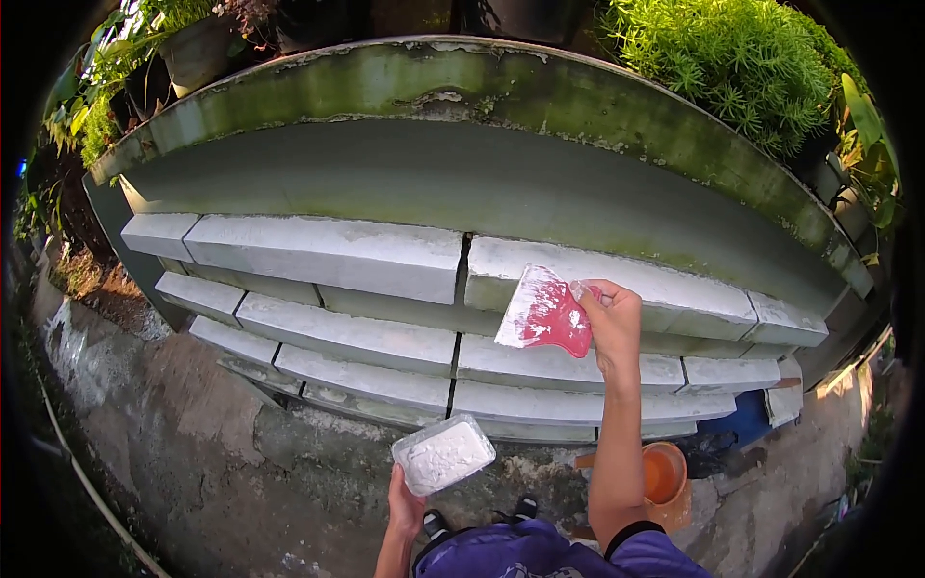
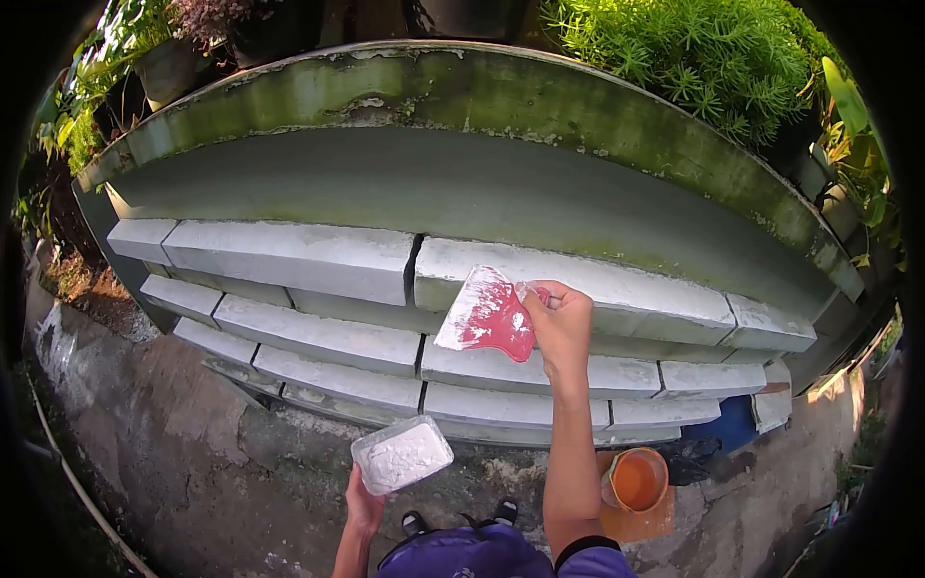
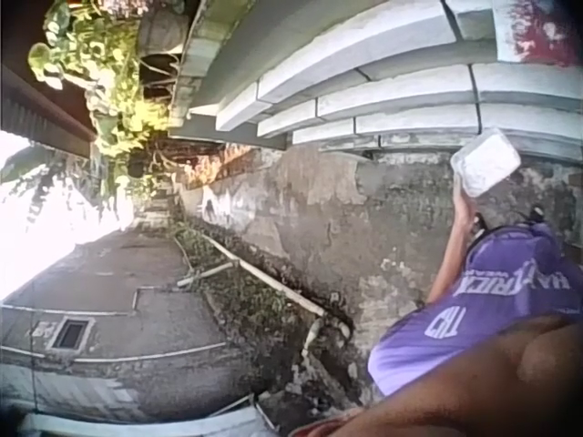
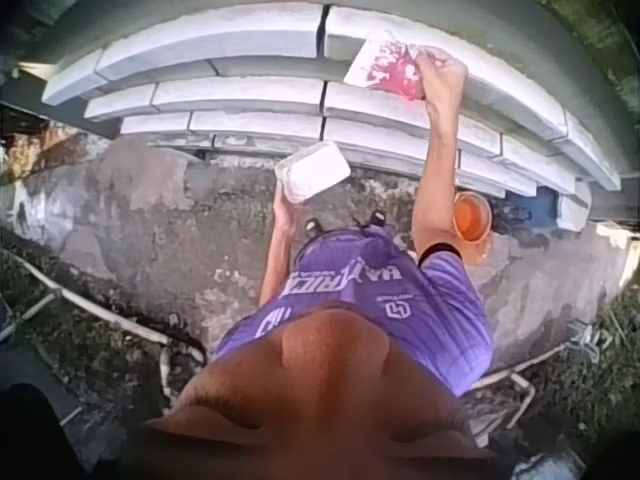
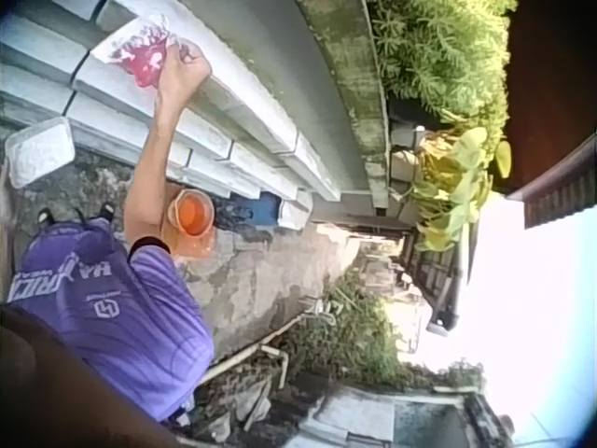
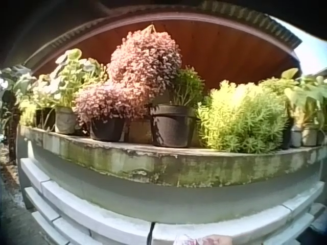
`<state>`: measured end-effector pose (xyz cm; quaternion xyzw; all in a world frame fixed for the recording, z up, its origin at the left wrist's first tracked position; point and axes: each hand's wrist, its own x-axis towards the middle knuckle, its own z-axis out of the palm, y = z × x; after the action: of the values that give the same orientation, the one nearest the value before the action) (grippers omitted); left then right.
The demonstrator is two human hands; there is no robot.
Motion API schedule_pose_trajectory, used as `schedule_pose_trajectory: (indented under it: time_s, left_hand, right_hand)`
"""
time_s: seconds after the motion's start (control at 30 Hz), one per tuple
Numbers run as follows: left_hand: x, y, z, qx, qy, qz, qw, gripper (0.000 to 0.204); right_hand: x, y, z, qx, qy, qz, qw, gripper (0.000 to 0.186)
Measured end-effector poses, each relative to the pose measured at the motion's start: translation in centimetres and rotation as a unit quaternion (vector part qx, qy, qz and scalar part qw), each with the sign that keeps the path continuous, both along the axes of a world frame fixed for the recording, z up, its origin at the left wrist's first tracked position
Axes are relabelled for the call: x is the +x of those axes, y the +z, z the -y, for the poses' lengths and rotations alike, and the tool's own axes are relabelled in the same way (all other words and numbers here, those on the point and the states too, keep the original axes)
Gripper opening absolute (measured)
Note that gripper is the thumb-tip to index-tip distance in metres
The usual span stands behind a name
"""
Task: Applying white putty to the gaps and surfaces of a tiered concrete wall.
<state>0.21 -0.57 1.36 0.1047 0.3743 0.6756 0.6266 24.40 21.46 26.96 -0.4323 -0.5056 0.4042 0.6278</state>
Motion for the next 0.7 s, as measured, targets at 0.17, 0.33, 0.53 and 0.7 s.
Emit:
schedule_pose_trajectory:
  time_s: [0.17, 0.33, 0.53, 0.7]
  left_hand:
    - [0.2, -0.6, 0.2, 0.006, -0.001, 0.01, 1.0, 0.057]
    - [0.1, -1.9, 0.2, -0.001, -0.011, -0.02, 1.0, 0.062]
    - [0.2, -1.1, -0.4, 0.0, -0.018, 0.012, 1.0, 0.057]
    - [0.3, -0.4, -0.6, 0.009, -0.03, 0.007, 0.999, 0.057]
  right_hand:
    - [0.5, -1.4, 0.3, -0.029, 0.002, 0.0, 1.0, 0.009]
    - [2.4, -0.8, 2.2, -0.044, 0.006, -0.003, 0.999, 0.008]
    - [3.8, 1.6, 4.3, 0.038, -0.013, 0.016, 0.999, 0.011]
    - [2.0, 5.0, 5.7, 0.149, -0.149, 0.054, 0.976, 0.017]
